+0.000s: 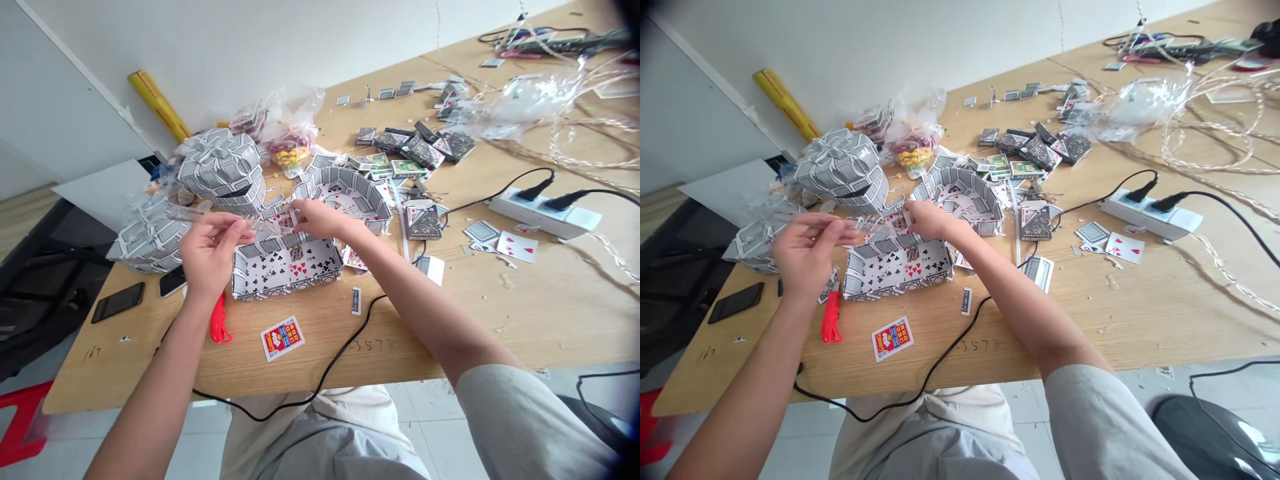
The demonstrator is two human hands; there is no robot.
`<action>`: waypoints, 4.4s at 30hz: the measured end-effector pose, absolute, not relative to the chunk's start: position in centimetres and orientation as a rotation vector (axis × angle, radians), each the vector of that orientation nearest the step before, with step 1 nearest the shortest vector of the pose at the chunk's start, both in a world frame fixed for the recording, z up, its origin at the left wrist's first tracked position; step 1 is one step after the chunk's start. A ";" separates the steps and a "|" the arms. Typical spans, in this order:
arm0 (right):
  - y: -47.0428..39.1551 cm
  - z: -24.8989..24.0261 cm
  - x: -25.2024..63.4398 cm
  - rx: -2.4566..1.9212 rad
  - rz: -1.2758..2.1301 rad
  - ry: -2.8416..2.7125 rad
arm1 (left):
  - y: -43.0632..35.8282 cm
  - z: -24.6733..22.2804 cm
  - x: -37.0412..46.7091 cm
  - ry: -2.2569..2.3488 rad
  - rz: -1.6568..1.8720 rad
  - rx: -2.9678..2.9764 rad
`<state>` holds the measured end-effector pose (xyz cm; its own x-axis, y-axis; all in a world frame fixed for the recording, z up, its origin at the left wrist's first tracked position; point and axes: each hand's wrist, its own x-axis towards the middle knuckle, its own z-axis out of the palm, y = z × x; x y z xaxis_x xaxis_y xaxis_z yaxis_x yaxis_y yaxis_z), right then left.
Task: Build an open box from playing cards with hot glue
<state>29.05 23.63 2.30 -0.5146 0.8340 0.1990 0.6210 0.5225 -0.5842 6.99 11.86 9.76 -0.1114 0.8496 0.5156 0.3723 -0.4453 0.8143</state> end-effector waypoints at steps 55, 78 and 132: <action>23.0 4.4 28.8 -1.371 0.661 -2.438 | 18.8 3.3 7.3 1.266 1.280 1.639; 23.0 4.4 29.3 -1.320 0.782 -2.401 | 20.0 3.6 7.6 1.212 0.978 1.613; 22.6 4.6 28.4 -1.378 0.670 -2.442 | 20.6 6.1 6.8 1.285 0.871 1.848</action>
